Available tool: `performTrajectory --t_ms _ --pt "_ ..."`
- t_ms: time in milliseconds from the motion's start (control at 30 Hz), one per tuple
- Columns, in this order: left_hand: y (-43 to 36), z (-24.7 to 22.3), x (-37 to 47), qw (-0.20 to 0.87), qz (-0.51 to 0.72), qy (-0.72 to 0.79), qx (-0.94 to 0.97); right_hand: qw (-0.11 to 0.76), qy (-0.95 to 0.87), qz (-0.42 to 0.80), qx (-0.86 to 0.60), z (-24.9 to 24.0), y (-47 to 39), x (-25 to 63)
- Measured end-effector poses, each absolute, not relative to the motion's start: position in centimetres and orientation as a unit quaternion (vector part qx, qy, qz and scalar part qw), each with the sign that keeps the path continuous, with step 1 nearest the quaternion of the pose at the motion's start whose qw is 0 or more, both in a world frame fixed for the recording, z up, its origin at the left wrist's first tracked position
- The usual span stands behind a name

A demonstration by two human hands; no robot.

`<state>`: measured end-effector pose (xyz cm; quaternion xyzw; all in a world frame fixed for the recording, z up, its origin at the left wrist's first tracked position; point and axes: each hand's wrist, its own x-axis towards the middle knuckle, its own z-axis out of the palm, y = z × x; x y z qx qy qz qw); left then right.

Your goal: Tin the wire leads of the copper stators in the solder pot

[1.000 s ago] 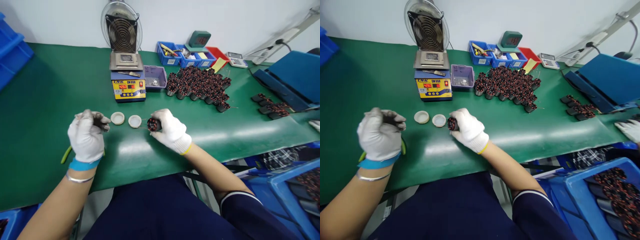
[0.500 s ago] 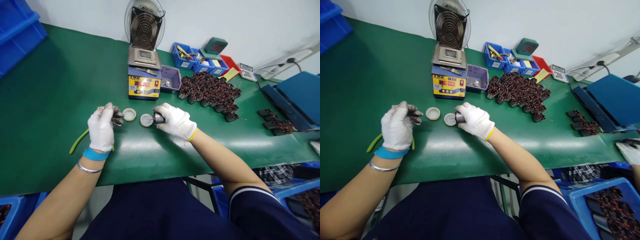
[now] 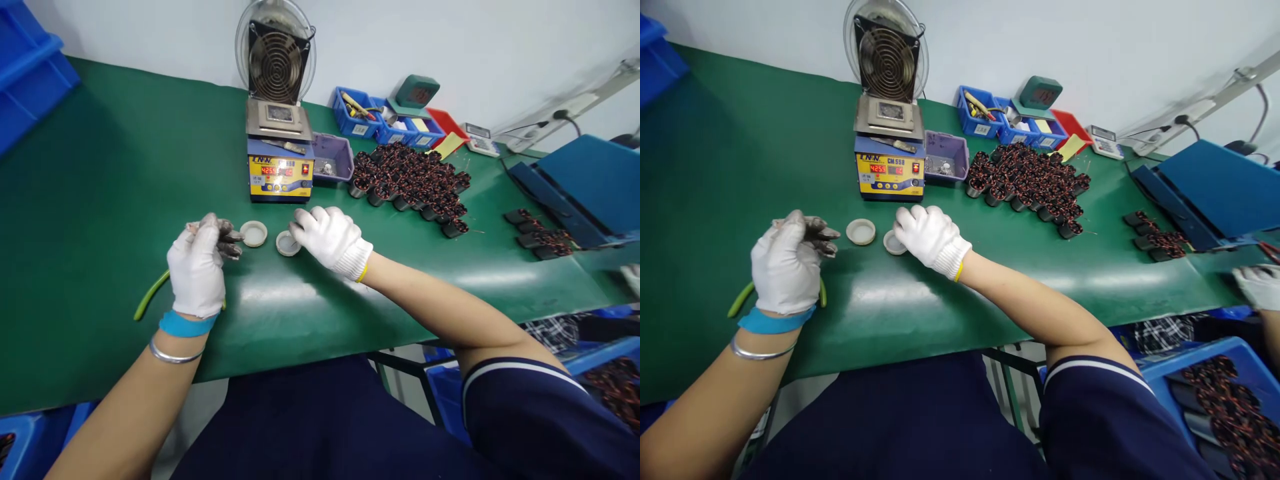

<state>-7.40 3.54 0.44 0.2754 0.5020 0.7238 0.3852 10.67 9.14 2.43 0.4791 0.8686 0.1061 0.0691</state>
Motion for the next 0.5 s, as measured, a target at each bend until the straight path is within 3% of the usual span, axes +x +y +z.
performTrajectory --t_ms 167,400,500 --pt "2.8 1.0 -7.2 0.401 0.715 0.498 0.284 0.081 0.889 0.131 0.431 5.2 10.8 11.4" --pt "2.4 0.4 -7.5 0.434 0.685 0.498 0.308 -0.065 0.816 0.166 0.549 12.7 22.5 7.1" --pt "2.7 0.2 -7.8 0.436 0.689 0.498 0.296 -0.094 0.802 0.123 0.577 13.7 27.2 4.5"
